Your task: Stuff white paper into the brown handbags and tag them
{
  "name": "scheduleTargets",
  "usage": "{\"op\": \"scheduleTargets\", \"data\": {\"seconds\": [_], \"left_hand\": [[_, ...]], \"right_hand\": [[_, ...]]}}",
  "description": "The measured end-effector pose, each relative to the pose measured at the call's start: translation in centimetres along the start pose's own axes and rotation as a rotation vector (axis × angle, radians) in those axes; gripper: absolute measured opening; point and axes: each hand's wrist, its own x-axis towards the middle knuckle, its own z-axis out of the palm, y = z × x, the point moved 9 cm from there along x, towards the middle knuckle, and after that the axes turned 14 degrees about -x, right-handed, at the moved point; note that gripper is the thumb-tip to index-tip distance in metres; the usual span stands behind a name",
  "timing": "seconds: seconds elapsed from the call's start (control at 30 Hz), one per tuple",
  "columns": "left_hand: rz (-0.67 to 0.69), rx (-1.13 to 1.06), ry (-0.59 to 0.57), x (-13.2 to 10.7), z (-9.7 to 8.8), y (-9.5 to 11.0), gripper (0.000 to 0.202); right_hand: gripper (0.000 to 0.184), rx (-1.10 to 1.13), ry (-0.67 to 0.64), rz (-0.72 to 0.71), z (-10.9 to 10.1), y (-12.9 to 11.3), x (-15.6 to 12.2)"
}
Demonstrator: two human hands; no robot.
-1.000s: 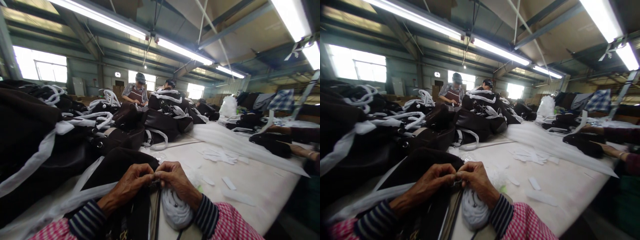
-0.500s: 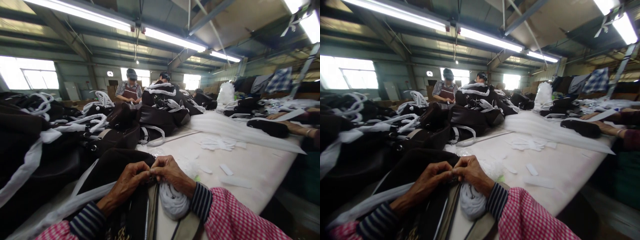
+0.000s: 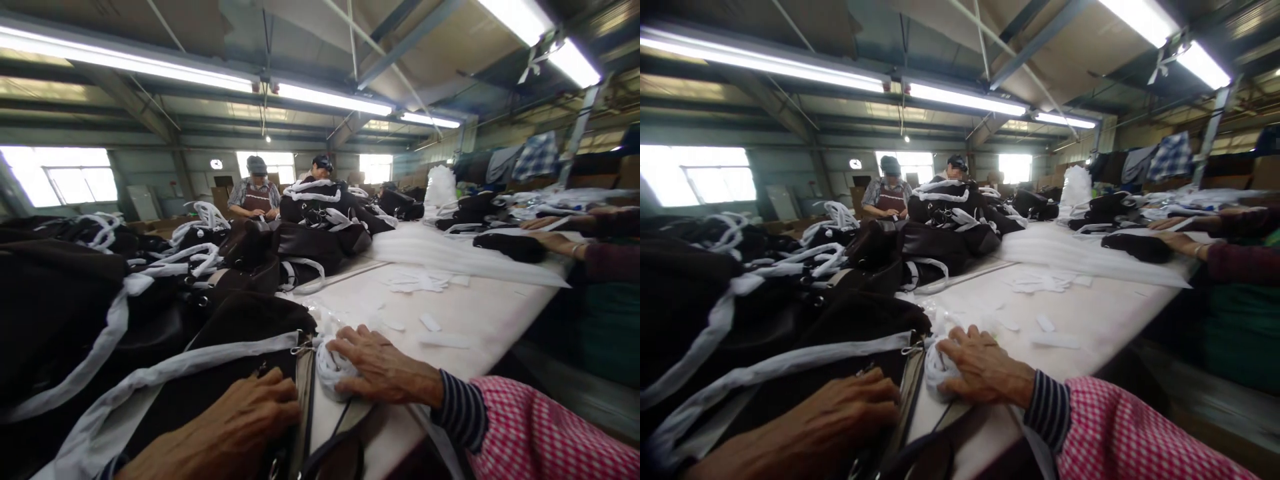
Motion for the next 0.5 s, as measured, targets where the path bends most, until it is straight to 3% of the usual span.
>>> {"op": "scheduleTargets", "data": {"seconds": [0.1, 0.17, 0.3, 0.5], "left_hand": [[-0.055, 0.010, -0.048, -0.1, 2.4, -1.2, 0.025], [-0.075, 0.020, -0.036, 0.0, 3.0, -2.0, 0.024], [-0.029, -0.012, 0.017, -0.4, 2.4, -1.4, 0.023], [-0.095, 0.063, 0.047, -1.0, 1.9, -0.7, 0.028]], "right_hand": [[0.055, 0.023, -0.029, 0.033, 0.8, -0.1, -0.2], [0.058, 0.052, -0.043, 0.055, 1.1, 0.3, 0.6], [0.068, 0.036, -0.093, 0.086, 1.1, 1.0, 2.2], [0.082, 0.021, -0.121, 0.134, 1.5, 0.8, 2.3]]}}
